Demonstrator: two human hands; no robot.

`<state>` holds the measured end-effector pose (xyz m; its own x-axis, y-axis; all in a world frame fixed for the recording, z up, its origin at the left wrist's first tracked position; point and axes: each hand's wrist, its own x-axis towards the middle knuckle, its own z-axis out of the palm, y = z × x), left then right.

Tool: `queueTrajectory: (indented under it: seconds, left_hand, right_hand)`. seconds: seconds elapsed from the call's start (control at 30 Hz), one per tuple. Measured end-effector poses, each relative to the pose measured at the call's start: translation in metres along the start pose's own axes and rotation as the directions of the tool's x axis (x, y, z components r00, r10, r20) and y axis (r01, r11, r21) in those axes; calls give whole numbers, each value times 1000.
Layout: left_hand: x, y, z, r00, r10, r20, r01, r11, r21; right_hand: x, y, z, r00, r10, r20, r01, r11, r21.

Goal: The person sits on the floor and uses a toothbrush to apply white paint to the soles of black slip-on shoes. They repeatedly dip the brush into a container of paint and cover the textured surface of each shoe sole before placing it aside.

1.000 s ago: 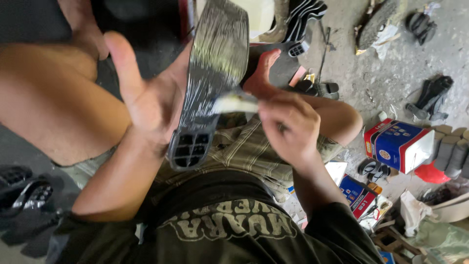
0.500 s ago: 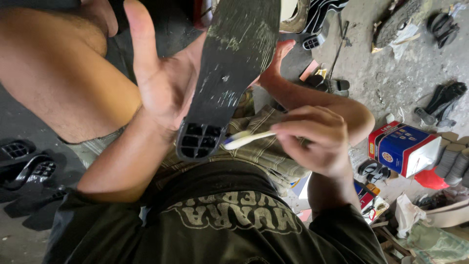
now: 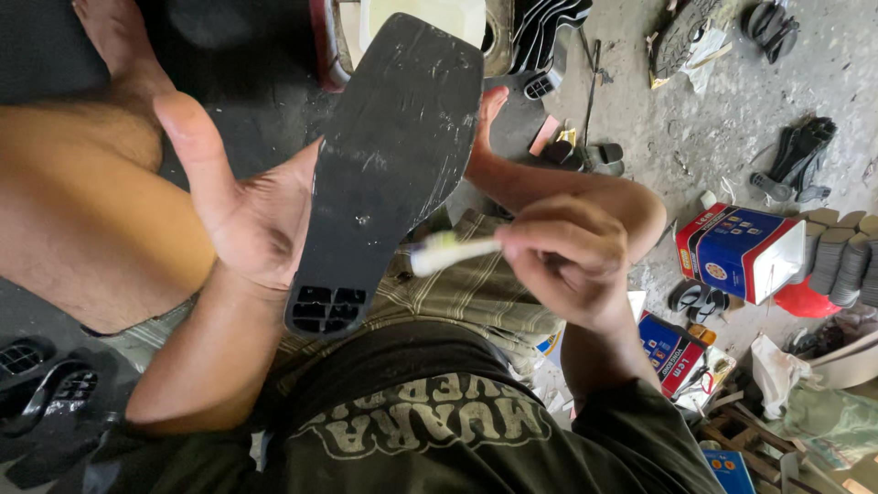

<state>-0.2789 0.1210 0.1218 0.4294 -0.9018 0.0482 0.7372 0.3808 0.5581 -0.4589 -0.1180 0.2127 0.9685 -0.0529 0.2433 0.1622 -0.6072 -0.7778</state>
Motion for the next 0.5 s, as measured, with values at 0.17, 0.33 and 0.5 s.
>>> queueTrajectory:
  seconds: [0.17,0.33,0.5]
  left_hand:
    - [0,-10,19,992,26,-125,-77,901,-427]
    - [15,-13,28,974,186,-129,-224,870,-440]
    - [32,4,17,952,189,-242,-222,969,-113]
  right_hand:
    - [-16,6,39,956,212,204,-293,739,606]
    - [-41,21,104,843,434,317,-492,384,781]
    - [-53,42,108,782,548,298,-469,202,859]
